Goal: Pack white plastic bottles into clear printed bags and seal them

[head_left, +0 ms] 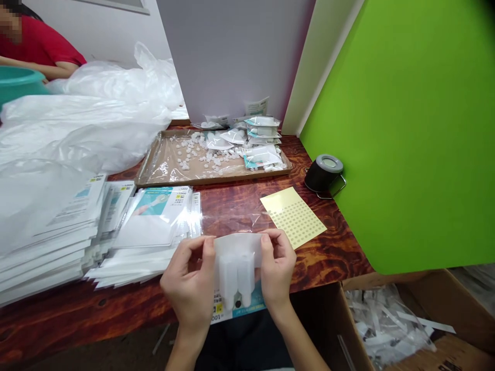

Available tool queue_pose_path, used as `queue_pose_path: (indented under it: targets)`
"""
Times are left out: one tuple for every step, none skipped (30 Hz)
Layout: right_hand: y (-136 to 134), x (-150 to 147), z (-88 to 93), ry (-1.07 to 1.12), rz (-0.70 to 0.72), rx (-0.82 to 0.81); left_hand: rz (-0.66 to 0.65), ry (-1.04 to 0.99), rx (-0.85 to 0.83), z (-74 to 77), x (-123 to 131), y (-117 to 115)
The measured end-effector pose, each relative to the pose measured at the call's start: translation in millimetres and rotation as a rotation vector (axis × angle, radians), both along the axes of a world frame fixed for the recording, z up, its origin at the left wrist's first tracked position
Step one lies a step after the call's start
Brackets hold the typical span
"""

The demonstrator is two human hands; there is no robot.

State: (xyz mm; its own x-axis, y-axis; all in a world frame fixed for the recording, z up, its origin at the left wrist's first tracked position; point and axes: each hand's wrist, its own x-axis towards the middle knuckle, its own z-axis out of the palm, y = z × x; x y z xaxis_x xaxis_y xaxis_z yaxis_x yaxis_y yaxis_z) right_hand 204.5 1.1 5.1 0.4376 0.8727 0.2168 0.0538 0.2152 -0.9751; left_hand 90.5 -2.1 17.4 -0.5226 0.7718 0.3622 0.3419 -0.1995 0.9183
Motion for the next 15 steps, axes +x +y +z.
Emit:
queue_pose_path:
  targets:
    - [0.4,-0.3,0.2,-0.003,0.003,-0.006,0.004,0.043,0.012,0.6,0.9,-0.8]
    - [0.8,-0.3,0.3,-0.003,0.007,-0.007,0.004,0.074,0.025,1.0,1.7,-1.5]
    - [1.1,0.1,0.3,0.006,0.011,-0.009,0.0,0.09,0.033,1.1,2.3,-2.1]
    - [1.4,0.9,0.4,0.025,0.012,-0.017,-0.006,0.091,0.034,1.1,2.6,-2.5]
    - [1.6,2.0,0.4,0.052,0.013,-0.029,-0.013,0.083,0.028,0.8,2.8,-2.7]
    - [1.9,3.3,0.3,0.081,0.013,-0.042,-0.018,0.073,0.018,0.5,2.8,-2.8]
    - [2.1,4.8,0.1,0.108,0.012,-0.052,-0.022,0.062,0.004,0.0,2.9,-2.6]
    - [2.3,6.3,-0.4,0.134,0.009,-0.058,-0.026,0.05,-0.01,-0.5,2.9,-2.3]
    - [2.5,7.6,-1.2,0.159,0.008,-0.062,-0.032,0.041,-0.019,-1.0,3.0,-2.0]
    - [2.6,8.7,-2.0,0.187,0.007,-0.066,-0.038,0.036,-0.025,-1.4,3.2,-1.6]
    - [2.7,9.3,-3.0,0.217,0.005,-0.072,-0.042,0.033,-0.027,-1.8,3.4,-1.2]
    - [2.6,9.6,-3.9,0.248,0.002,-0.079,-0.045,0.032,-0.027,-2.0,3.4,-0.9]
    - [2.5,9.3,-4.7,0.272,0.001,-0.081,-0.047,0.031,-0.027,-2.2,3.4,-0.6]
    - [2.3,8.7,-5.4,0.294,0.001,-0.082,-0.049,0.03,-0.025,-2.5,3.2,-0.3]
    - [2.0,7.8,-5.9,0.313,0.001,-0.082,-0.049,0.032,-0.023,-2.7,2.8,0.0]
